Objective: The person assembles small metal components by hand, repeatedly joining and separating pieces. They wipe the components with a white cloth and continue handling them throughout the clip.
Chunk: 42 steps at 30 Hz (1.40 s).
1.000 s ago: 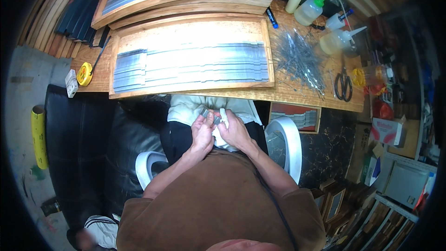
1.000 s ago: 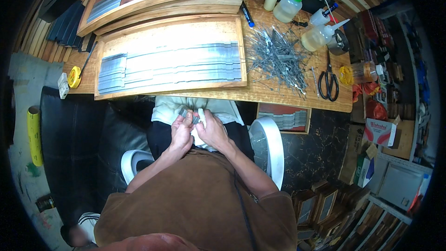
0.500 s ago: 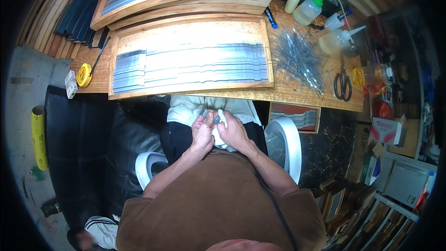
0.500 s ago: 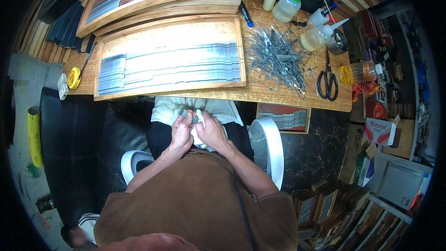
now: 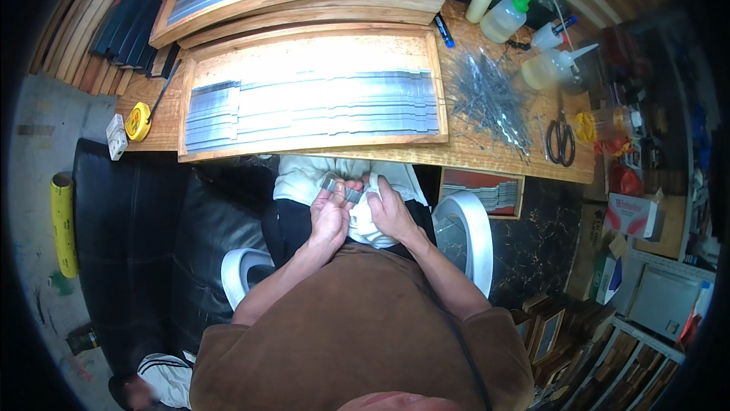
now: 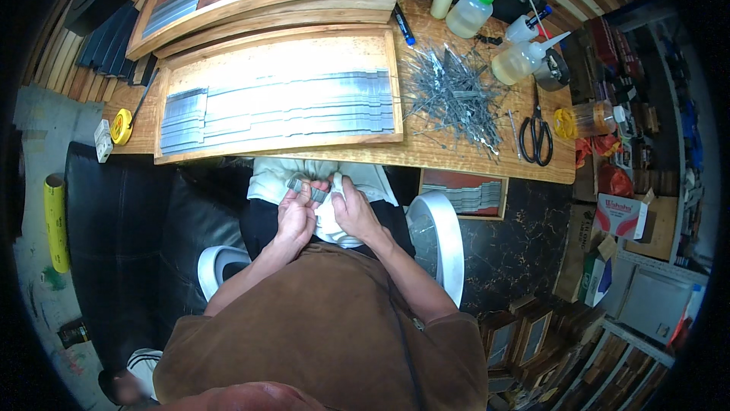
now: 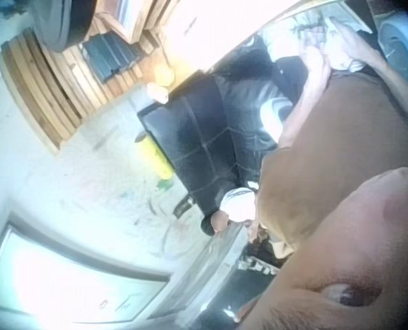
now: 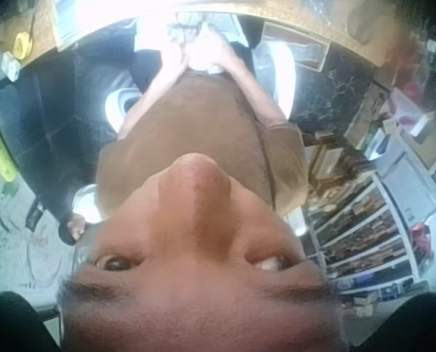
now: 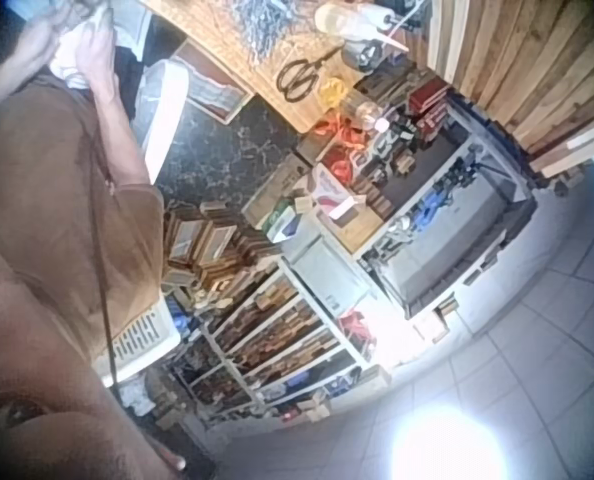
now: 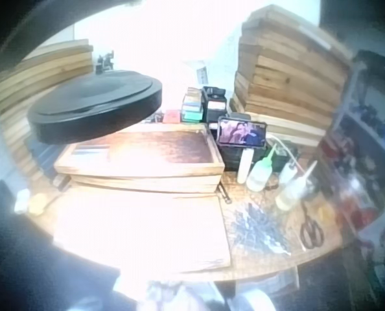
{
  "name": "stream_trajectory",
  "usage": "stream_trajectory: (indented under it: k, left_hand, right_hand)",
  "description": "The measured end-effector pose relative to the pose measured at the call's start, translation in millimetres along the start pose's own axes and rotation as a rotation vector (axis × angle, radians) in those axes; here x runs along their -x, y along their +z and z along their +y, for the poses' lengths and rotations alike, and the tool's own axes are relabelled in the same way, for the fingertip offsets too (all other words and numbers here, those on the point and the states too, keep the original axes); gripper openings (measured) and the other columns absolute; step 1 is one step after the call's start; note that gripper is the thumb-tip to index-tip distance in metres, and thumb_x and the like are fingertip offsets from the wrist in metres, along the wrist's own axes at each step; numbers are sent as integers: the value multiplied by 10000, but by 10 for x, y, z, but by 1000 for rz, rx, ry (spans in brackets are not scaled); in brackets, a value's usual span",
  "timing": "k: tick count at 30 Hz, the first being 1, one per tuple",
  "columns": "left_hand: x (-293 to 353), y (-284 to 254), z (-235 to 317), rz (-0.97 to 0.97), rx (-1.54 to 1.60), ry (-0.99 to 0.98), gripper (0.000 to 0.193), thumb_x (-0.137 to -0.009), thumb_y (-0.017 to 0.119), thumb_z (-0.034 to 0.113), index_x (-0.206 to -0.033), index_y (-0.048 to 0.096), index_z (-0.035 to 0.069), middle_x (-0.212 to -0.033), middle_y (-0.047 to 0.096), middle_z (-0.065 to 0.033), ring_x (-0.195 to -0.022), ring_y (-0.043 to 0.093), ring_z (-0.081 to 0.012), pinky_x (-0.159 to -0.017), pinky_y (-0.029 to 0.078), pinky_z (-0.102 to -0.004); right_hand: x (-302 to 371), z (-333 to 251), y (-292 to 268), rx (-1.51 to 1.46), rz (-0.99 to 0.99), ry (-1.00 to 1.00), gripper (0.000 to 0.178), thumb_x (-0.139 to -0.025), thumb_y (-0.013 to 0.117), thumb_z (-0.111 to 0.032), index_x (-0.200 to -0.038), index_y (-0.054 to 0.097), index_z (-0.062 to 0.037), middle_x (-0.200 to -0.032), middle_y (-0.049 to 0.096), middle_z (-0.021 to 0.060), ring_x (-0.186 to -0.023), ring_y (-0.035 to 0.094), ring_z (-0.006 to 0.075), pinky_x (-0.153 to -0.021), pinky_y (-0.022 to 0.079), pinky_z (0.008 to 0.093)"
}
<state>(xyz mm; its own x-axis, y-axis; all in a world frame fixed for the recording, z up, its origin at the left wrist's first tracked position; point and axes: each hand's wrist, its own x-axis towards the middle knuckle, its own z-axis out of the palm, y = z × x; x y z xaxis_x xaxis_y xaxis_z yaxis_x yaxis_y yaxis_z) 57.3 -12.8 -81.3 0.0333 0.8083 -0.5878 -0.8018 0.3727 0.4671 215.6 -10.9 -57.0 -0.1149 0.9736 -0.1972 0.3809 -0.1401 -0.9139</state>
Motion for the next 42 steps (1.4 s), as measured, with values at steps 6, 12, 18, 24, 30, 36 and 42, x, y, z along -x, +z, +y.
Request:
stream_trajectory:
  k: [6, 12, 18, 24, 30, 36, 42]
  left_hand:
    - [29, -13, -5, -8, -207, -23, 72, -1077, 633, 118, -1060, 688, 75, -1042, 738, -50, -813, 581, -87, -797, 513, -248]
    - [24, -28, -46, 38, -136, -32, 57, -1077, 628, 103, -1075, 670, 65, -1033, 716, -61, -889, 641, -129, -849, 551, -303]
    - [-32, -11, 43, 25, 70, -24, 100, -1076, 617, 76, -1153, 625, 13, -1112, 700, -166, -1028, 705, -284, -960, 600, -414]
    - [33, 26, -60, -26, -170, 57, 101, -1081, 646, 162, -1129, 675, 78, -1071, 770, -101, -857, 627, -68, -679, 432, -220]
    - [22, -35, 17, 31, -116, -40, 103, -1080, 640, 145, -1127, 659, 56, -1064, 738, -108, -904, 683, -147, -764, 547, -280]
    - [14, -89, 115, -35, 30, -50, 86, -1087, 598, 93, -1133, 622, 25, -1065, 704, -138, -1033, 721, -282, -944, 616, -427]
    - [229, 111, 652, -102, -242, -201, 123, -1072, 614, 84, -1148, 640, -8, -1094, 734, -166, -1036, 746, -308, -976, 625, -464]
  right_hand:
    - [16, -58, 91, 155, -64, 5, 375, -984, 537, -150, -1302, 467, 36, -1034, 672, 389, -966, 667, 563, -875, 524, 617]
    - [42, -119, 112, 193, -43, -1, 431, -905, 505, -64, -1324, 537, 35, -1010, 689, 385, -957, 682, 555, -887, 541, 604]
    - [11, -49, -36, -22, -18, -111, 359, -980, 526, -133, -1290, 566, 43, -1040, 696, 369, -980, 685, 543, -863, 558, 558]
    - [15, -99, 90, 126, -6, 60, 335, -1043, 566, -243, -1205, 541, 49, -1044, 681, 370, -989, 668, 551, -841, 539, 564]
    - [50, -155, 96, 99, -44, -18, 384, -925, 582, -54, -1299, 573, 33, -1118, 703, 328, -1056, 668, 526, -897, 547, 545]
    - [96, -125, -197, 53, -119, -97, 567, -900, 539, -3, -1466, 525, 27, -1190, 712, 308, -1147, 690, 463, -1002, 546, 486]
    - [240, -774, -696, 954, 309, -152, 388, -947, 741, -229, -1185, 626, 55, -1090, 664, 252, -967, 626, 427, -878, 501, 510]
